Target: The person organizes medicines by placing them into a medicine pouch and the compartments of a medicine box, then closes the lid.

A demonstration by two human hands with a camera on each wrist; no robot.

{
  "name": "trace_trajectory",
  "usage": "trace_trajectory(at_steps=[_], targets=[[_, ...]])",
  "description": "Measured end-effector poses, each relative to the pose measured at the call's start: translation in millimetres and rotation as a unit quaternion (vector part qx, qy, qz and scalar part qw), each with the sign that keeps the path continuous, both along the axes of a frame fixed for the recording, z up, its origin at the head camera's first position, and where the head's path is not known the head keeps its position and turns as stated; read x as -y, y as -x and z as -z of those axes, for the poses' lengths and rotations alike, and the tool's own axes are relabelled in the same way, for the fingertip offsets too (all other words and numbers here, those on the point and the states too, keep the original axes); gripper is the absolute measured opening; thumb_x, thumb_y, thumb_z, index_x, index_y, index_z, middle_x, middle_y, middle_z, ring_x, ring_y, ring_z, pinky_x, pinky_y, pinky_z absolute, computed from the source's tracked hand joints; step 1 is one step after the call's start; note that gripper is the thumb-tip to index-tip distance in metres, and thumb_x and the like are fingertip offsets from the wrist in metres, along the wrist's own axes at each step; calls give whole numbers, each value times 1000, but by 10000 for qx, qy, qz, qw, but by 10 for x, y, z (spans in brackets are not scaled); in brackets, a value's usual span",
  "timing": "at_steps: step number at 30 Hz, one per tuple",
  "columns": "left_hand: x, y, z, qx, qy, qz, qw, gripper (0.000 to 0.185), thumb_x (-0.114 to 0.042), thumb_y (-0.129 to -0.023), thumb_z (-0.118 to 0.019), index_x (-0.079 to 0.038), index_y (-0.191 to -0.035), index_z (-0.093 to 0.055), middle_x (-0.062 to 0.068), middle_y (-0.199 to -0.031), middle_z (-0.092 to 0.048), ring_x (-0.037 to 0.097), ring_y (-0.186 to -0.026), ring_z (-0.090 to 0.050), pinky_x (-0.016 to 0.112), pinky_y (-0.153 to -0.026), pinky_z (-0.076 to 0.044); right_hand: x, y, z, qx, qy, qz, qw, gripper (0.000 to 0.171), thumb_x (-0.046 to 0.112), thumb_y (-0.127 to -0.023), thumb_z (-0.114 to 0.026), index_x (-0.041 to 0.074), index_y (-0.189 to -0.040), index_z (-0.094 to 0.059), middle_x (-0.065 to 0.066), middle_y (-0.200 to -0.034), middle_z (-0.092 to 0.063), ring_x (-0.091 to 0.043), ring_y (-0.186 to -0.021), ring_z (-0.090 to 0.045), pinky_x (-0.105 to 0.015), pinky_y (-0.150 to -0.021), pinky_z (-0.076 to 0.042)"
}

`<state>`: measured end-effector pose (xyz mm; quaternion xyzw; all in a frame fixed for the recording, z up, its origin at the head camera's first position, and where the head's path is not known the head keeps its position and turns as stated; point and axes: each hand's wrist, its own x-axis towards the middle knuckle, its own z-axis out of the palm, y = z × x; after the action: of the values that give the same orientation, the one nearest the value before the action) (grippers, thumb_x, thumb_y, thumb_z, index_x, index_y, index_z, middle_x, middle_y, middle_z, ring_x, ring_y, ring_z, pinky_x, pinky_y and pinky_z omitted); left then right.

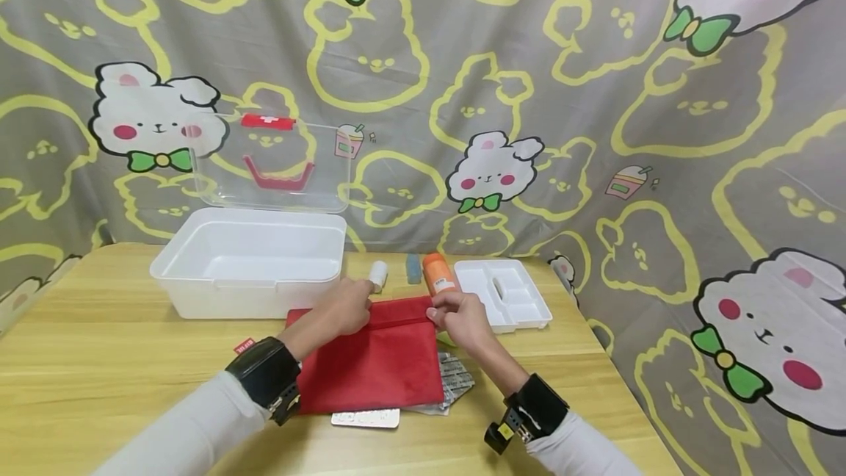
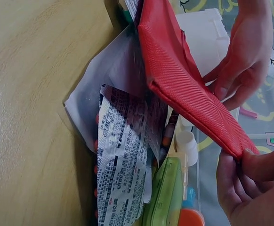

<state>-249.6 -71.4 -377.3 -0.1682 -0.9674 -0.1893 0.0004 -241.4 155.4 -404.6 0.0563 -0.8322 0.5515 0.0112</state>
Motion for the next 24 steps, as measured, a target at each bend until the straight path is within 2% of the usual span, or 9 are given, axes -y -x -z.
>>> trace_trajectory(at_steps=[5, 11, 15, 21, 24], targets=[[33, 5, 41, -99, 111, 183, 9997, 5, 1, -87, -66, -1, -86, -71, 8, -76, -69, 19, -66, -58, 29, -59, -48, -16, -11, 10, -21, -167, 45, 9998, 4, -1, -89, -72, -2, -90, -75, -13, -84, -70, -19, -66, -66, -48, -68, -62], [58, 11, 47, -330, 131, 375, 9987, 11, 1, -86, -69, -4, -77, -69, 5, -70, -66, 18, -64, -56, 30, -59, -49, -34, -16, 18, 73, -197, 88, 9997, 6, 1, -89, -72, -3, -93, -75, -14, -88, -70, -22, -68, -67, -47, -68, -61], [78, 10, 2, -583, 143, 515, 9969, 23, 3, -85, -68, -8, -65, -64, 1, -60, -59, 17, -60, -50, 28, -56, -44, -43, -6, 17, 142, -103, 107, 9998, 8, 0, -89, -71, -3, -95, -75, -17, -93, -69, -25, -71, -68, -45, -67, -62], [126, 4, -92, -819, 17, 814, 9933, 32, 7, -81, -62, -11, -55, -57, -5, -52, -44, 15, -57, -38, 25, -53, -34, -56, 10, 3, 291, 175, 43, 9994, 12, -1, -90, -68, -6, -98, -73, -19, -97, -67, -18, -67, -67, -48, -70, -62], [156, -5, -165, -1057, 29, 1068, 9886, 30, 8, -76, -63, -12, -54, -59, -7, -52, -47, 14, -56, -41, 26, -52, -38, -61, 18, -3, 356, 259, -4, 9990, 14, 1, -90, -68, -7, -100, -73, -18, -95, -67, -17, -65, -67, -48, -71, -62]])
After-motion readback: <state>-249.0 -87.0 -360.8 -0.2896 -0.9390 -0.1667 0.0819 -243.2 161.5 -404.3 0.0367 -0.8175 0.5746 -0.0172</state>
